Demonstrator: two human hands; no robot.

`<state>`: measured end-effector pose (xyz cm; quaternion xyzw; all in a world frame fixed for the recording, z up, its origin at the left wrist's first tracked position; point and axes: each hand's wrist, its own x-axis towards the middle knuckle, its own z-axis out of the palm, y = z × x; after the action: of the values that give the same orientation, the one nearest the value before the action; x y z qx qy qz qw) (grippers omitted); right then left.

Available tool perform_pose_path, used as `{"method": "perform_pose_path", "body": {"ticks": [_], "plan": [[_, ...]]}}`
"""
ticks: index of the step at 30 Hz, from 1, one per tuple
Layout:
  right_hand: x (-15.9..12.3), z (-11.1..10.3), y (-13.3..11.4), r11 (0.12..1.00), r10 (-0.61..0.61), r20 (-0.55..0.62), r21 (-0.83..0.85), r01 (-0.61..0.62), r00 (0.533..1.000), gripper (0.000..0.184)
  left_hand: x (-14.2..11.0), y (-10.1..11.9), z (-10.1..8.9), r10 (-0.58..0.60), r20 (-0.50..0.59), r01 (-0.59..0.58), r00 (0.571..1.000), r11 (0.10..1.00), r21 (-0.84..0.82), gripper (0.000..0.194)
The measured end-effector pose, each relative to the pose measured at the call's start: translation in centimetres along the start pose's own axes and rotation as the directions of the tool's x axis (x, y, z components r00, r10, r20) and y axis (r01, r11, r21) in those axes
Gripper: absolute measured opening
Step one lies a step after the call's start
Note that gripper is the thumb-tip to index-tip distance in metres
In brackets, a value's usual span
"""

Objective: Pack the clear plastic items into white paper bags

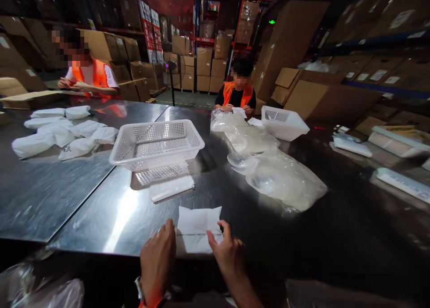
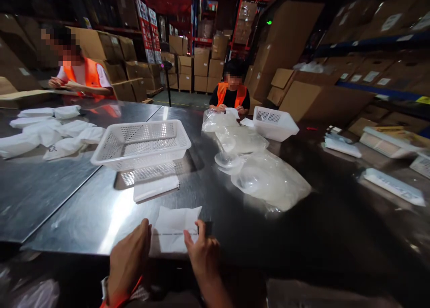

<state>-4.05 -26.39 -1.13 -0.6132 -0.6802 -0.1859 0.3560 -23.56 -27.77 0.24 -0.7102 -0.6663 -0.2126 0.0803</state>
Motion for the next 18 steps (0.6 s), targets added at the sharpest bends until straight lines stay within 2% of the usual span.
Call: {"method": "perform_pose_path", "body": {"ticks": [1, 3, 4, 5, 6, 8, 10, 11, 13, 15, 16, 18], "plan": [[-0.1, 0.1, 0.0, 1.0, -0.002, -0.002, 0.001, 0.002, 1.0, 0.062, 0.3, 0.4, 0.0, 0.092, -0.068, -0.091, 0.993, 0.996, 0.019, 0.033], [-0.2, 0.4, 0.1, 1.0, -0.007, -0.008, 0.018, 0.007, 1.0, 0.06, 1.0, 1.5, 0.7, 0.323, -0.182, -0.329, 0.929, 0.944, 0.0, 0.039], [-0.2, 0.5, 0.3, 0.999, -0.011, -0.008, 0.039, 0.012, 1.0, 0.059, 1.3, 2.0, 1.3, 0.412, -0.208, -0.423, 0.887, 0.906, -0.01, 0.042], [-0.2, 0.6, 0.6, 0.998, -0.01, -0.007, 0.065, 0.01, 1.0, 0.056, 1.5, 2.4, 2.1, 0.458, -0.205, -0.471, 0.865, 0.882, -0.014, 0.045], [0.0, 0.6, 0.9, 0.996, -0.004, -0.006, 0.094, 0.004, 1.0, 0.054, 1.6, 2.7, 2.8, 0.464, -0.181, -0.473, 0.867, 0.881, -0.01, 0.047], [0.4, 0.4, 1.7, 0.99, 0.023, -0.008, 0.137, -0.022, 1.0, 0.05, 1.5, 2.9, 4.2, 0.414, -0.148, -0.417, 0.898, 0.909, 0.009, 0.053], [0.9, -0.3, 2.2, 0.991, 0.046, -0.055, 0.131, -0.038, 0.997, 0.045, 1.1, 2.6, 5.0, 0.374, -0.145, -0.376, 0.916, 0.927, 0.013, 0.057], [1.0, -0.7, 2.2, 0.992, 0.03, -0.098, 0.125, -0.018, 0.995, 0.043, 0.9, 2.3, 5.3, 0.371, -0.149, -0.373, 0.917, 0.928, 0.014, 0.058], [0.8, -1.1, 1.6, 0.978, -0.11, -0.153, 0.159, 0.135, 0.982, 0.047, 0.5, 1.9, 5.6, 0.373, -0.156, -0.375, 0.915, 0.927, 0.019, 0.059], [0.0, -0.6, 0.5, 0.927, -0.271, -0.116, 0.236, 0.291, 0.956, 0.056, 0.2, 1.6, 5.8, 0.373, -0.144, -0.377, 0.917, 0.926, 0.001, 0.063], [-0.5, 0.1, -0.2, 0.915, -0.291, -0.072, 0.27, 0.299, 0.954, 0.059, 0.1, 1.5, 6.0, 0.361, -0.138, -0.368, 0.922, 0.929, -0.031, 0.065], [-1.8, 2.2, -1.3, 0.931, -0.184, 0.006, 0.322, 0.172, 0.983, 0.064, -0.1, 1.3, 6.6, 0.311, -0.112, -0.326, 0.944, 0.93, -0.171, 0.066]]}}
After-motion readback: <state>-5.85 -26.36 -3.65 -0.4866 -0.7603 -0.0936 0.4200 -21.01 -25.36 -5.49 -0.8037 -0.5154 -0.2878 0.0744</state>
